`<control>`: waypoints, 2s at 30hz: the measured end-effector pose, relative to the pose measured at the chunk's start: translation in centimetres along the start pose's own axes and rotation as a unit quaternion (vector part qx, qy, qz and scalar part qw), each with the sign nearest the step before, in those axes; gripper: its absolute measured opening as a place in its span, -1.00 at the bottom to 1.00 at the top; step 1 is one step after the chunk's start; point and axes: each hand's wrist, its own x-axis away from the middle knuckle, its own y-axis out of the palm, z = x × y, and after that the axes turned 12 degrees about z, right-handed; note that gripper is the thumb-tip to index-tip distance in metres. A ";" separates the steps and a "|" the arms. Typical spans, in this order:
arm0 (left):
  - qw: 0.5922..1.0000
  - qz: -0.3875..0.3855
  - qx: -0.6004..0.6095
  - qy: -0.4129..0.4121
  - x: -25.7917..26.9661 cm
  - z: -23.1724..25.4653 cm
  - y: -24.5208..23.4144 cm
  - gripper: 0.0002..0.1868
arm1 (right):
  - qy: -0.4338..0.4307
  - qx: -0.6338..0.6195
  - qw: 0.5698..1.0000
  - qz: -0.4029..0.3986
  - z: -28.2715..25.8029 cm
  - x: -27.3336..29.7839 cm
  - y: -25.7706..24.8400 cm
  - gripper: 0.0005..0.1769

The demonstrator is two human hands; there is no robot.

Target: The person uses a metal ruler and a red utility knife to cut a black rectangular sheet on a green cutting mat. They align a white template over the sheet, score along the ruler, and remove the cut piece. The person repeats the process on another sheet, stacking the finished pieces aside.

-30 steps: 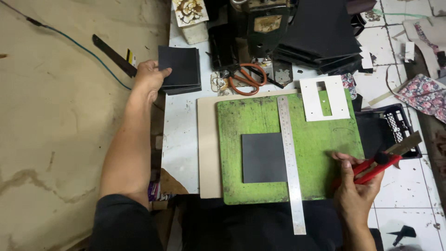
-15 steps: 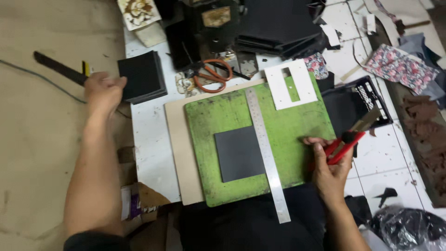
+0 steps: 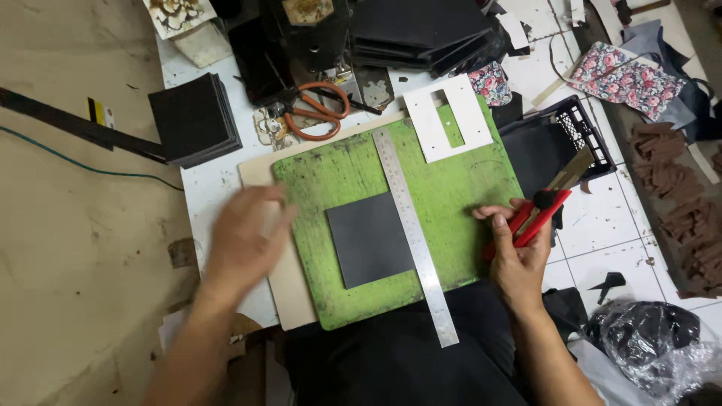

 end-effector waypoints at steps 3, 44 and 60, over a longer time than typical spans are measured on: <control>0.980 -0.089 -0.055 0.167 1.5 2.5 1.5 -0.68 | 0.003 -0.012 1.000 0.006 -0.1 0.1 0.2 -0.66; 0.961 -0.235 -0.029 0.145 6.0 -0.1 5.5 -0.27 | 0.207 0.218 0.933 -0.197 -1.5 9.3 -6.3 -0.68; 0.964 -0.227 -0.031 0.133 5.7 0.4 5.2 -0.18 | 0.235 0.080 0.931 -0.268 -1.6 13.0 0.0 -0.47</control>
